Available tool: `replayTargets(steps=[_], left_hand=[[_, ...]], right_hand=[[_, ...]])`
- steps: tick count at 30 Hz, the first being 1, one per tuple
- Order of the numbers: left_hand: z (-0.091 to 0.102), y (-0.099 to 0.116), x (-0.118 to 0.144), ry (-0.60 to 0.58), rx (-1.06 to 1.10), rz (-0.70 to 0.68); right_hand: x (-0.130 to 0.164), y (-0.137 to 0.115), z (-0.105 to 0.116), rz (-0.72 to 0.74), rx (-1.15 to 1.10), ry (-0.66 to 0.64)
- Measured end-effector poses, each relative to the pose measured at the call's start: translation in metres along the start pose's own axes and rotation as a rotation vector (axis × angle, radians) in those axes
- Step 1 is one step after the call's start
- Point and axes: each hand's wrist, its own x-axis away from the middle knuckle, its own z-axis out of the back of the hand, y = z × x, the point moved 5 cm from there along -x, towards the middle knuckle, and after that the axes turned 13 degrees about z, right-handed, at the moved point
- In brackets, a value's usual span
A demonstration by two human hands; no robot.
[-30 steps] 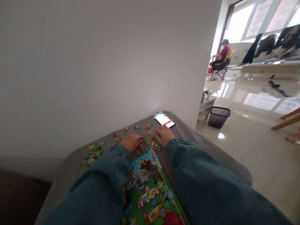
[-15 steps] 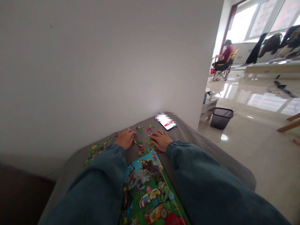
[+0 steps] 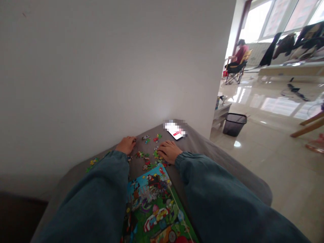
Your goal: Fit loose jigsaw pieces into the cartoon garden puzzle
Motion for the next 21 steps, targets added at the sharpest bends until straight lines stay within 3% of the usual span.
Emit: replayTargets(steps=[7, 12, 17, 21], left_hand=[[0.011, 0.03, -0.012, 0.07, 0.073, -0.031], [-0.002, 0.055, -0.027, 0.009, 0.072, -0.044], [-0.011, 0.051, -0.029, -0.053, 0.048, -0.026], [-0.007, 0.045, -0.017, -0.075, 0.043, -0.077]], right_hand=[[-0.001, 0.0, 0.001, 0.003, 0.002, 0.0], [0.0, 0.001, 0.001, 0.003, 0.003, -0.009], [-0.001, 0.001, 0.002, 0.007, 0.009, -0.007], [0.0, 0.003, -0.001, 0.005, 0.003, -0.003]])
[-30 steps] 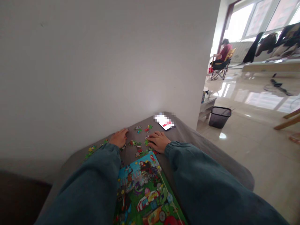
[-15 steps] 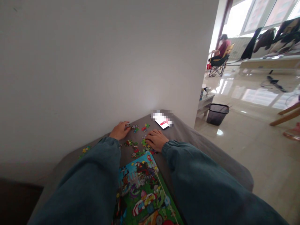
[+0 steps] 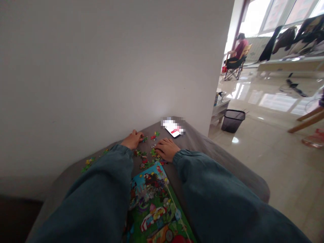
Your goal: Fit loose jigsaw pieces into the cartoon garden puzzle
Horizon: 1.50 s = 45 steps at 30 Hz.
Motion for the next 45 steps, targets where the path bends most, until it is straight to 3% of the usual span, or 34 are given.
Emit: replayTargets(steps=[5, 8, 11, 14, 18, 25, 32, 36, 45], left_hand=[[0.022, 0.003, 0.03, 0.014, 0.039, -0.093], [0.041, 0.013, 0.063, 0.034, 0.091, -0.203], [0.059, 0.03, 0.11, 0.101, 0.151, -0.354], [0.064, 0.042, 0.155, 0.177, 0.096, -0.402], [0.058, 0.045, 0.2, 0.199, 0.07, -0.394], [0.055, -0.006, 0.255, 0.194, 0.303, -0.21], [0.01, -0.058, 0.284, 0.151, 0.47, 0.003], [0.002, -0.062, 0.285, 0.098, 0.446, -0.016], [0.005, -0.056, 0.29, 0.054, 0.411, -0.085]], right_hand=[[0.001, 0.002, 0.002, -0.004, -0.031, 0.03], [-0.002, -0.004, 0.017, -0.028, -0.175, 0.168], [-0.007, -0.02, 0.026, -0.088, -0.64, 0.283], [-0.01, -0.049, 0.016, -0.109, -1.147, 0.222], [-0.004, -0.082, -0.002, -0.132, -1.429, 0.093], [0.01, -0.112, -0.005, -0.08, -1.284, -0.159], [0.02, -0.125, -0.005, -0.18, -1.164, -0.386], [0.022, -0.123, -0.008, -0.154, -0.998, -0.455], [0.019, -0.128, -0.01, -0.085, -0.764, -0.365]])
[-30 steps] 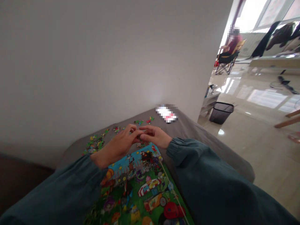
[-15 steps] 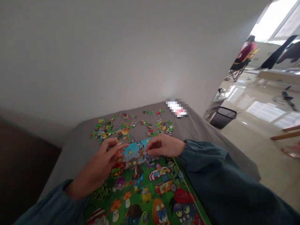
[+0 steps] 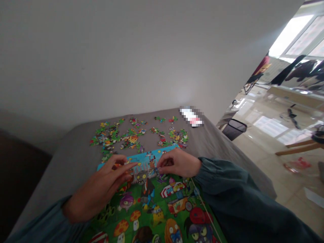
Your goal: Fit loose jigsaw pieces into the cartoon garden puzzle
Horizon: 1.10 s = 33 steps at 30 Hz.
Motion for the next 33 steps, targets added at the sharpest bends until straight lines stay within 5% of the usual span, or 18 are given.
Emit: replayTargets(steps=[13, 17, 22, 33], left_hand=[[-0.002, 0.006, 0.0, -0.033, -0.035, -0.014], [-0.003, 0.005, 0.0, -0.039, -0.028, -0.021], [-0.004, 0.007, 0.0, -0.049, -0.034, -0.025], [-0.007, 0.02, 0.004, -0.057, -0.239, -0.09]], right_hand=[[-0.002, -0.013, 0.01, 0.204, 0.408, 0.055], [0.001, -0.013, 0.015, 0.294, 0.489, -0.051], [0.002, -0.007, 0.008, 0.345, 0.514, -0.171], [0.003, -0.013, 0.009, 0.38, 0.549, -0.144]])
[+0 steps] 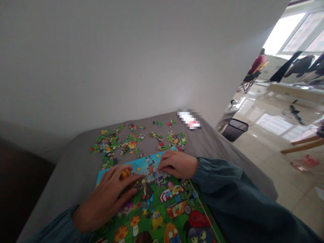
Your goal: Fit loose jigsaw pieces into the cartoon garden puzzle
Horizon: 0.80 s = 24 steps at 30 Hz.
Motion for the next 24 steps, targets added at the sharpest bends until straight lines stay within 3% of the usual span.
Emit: replayTargets(steps=[2, 6, 10, 19, 24], left_hand=[[0.0, 0.012, -0.002, -0.019, -0.056, -0.055], [-0.01, 0.041, -0.005, -0.17, -0.077, -0.191], [-0.019, 0.052, -0.006, -0.201, -0.043, -0.206], [-0.014, 0.053, -0.007, -0.122, -0.046, -0.171], [0.0, 0.024, -0.006, 0.056, -0.048, -0.094]], right_hand=[[0.002, 0.001, 0.0, 0.003, -0.027, -0.045], [0.005, 0.006, 0.0, 0.003, -0.046, -0.091], [0.006, 0.009, -0.002, 0.005, -0.049, -0.102], [0.005, 0.005, -0.005, -0.005, -0.033, -0.102], [0.004, -0.001, 0.003, 0.011, -0.015, -0.06]])
